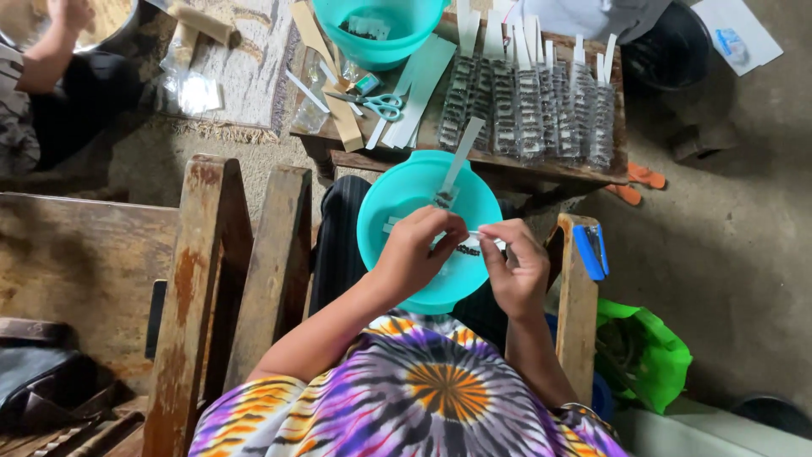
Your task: Assembling small items onto a paper strip using a manual stapler
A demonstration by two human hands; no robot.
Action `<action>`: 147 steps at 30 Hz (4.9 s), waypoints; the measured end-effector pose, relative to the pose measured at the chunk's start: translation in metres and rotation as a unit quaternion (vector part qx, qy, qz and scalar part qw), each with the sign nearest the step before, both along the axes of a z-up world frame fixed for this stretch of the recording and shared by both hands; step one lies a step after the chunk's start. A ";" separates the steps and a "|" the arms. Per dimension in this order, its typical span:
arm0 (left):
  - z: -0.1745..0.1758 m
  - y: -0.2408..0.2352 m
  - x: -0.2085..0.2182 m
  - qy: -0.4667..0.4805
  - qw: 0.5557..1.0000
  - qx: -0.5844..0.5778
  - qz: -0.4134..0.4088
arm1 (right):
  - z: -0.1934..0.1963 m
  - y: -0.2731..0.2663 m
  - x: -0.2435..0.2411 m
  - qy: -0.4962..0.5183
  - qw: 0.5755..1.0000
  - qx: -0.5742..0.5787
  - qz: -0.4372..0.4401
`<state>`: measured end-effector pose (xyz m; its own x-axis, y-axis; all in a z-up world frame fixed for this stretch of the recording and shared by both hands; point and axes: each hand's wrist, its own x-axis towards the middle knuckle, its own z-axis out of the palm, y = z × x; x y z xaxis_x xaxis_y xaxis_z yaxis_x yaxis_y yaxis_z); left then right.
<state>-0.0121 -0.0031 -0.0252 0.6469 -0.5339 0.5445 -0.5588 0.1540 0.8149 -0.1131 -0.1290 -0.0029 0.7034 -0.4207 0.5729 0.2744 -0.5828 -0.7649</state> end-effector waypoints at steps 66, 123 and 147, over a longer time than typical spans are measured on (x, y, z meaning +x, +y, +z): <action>-0.020 0.001 -0.014 -0.042 0.996 0.019 -0.076 | -0.026 -0.005 -0.015 -0.019 0.964 -0.263 -0.034; -0.076 -0.096 0.118 -0.111 0.972 0.179 -0.099 | -0.058 -0.045 -0.008 0.083 0.989 -0.076 -0.095; 0.096 -0.053 0.059 -0.095 0.952 0.023 -0.292 | -0.007 -0.051 -0.015 0.187 0.980 0.012 -0.068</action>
